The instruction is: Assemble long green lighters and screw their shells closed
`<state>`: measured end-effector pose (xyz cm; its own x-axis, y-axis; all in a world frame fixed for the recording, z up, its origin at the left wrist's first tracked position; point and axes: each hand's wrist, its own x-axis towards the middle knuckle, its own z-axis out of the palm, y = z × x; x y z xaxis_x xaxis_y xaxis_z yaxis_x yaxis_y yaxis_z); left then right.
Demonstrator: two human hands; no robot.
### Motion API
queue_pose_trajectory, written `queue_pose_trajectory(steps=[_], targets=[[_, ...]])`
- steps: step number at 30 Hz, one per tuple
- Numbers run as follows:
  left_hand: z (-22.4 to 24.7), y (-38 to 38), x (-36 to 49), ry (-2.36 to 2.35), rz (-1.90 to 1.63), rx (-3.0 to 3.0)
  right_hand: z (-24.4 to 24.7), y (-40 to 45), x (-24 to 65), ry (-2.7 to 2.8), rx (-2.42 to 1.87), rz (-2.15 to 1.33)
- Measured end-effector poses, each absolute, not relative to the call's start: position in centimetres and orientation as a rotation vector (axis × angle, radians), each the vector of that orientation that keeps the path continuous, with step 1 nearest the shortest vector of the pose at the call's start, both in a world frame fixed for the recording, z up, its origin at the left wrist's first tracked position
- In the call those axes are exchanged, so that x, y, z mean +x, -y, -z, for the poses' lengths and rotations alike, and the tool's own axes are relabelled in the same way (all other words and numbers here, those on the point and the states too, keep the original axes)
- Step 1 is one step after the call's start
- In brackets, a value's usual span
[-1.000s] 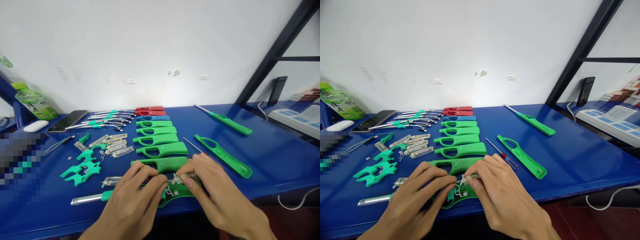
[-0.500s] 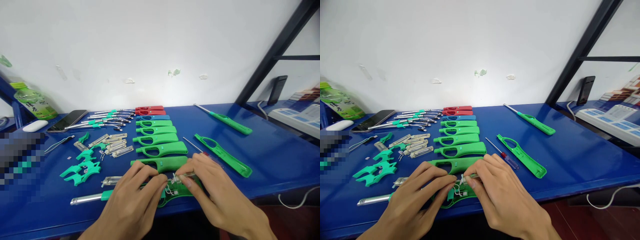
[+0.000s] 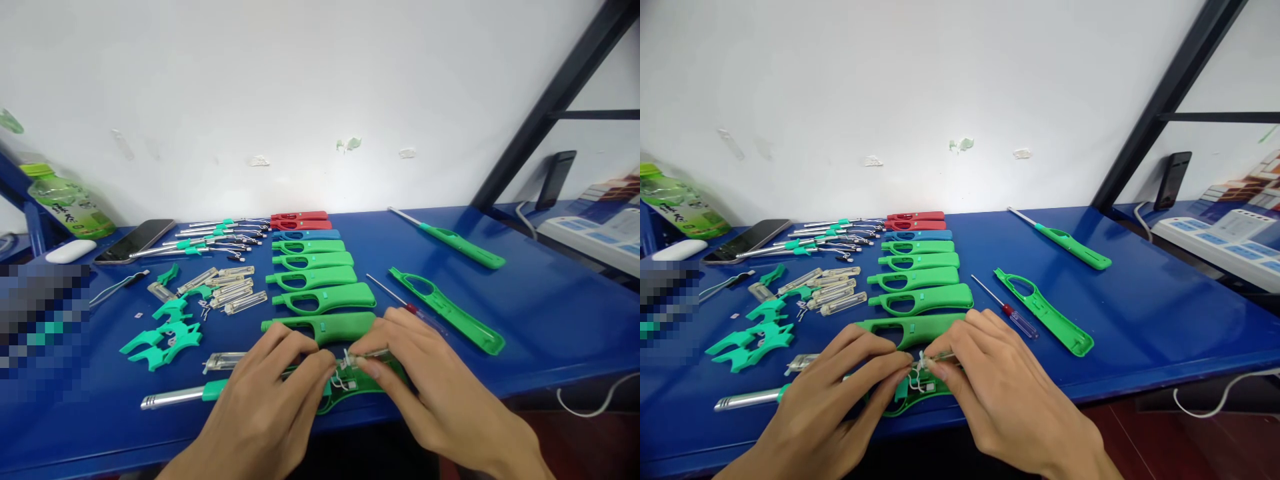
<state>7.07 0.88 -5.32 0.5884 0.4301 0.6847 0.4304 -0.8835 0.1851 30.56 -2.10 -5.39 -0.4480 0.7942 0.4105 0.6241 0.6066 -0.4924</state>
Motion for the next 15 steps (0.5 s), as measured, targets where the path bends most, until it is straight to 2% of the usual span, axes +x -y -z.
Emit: queue_pose_trajectory(steps=[15], targets=[[5.69, -0.68, 7.15, 0.693, 1.237, -2.765, 5.50, 1.75, 30.29, 2.293, -0.990, -0.095]])
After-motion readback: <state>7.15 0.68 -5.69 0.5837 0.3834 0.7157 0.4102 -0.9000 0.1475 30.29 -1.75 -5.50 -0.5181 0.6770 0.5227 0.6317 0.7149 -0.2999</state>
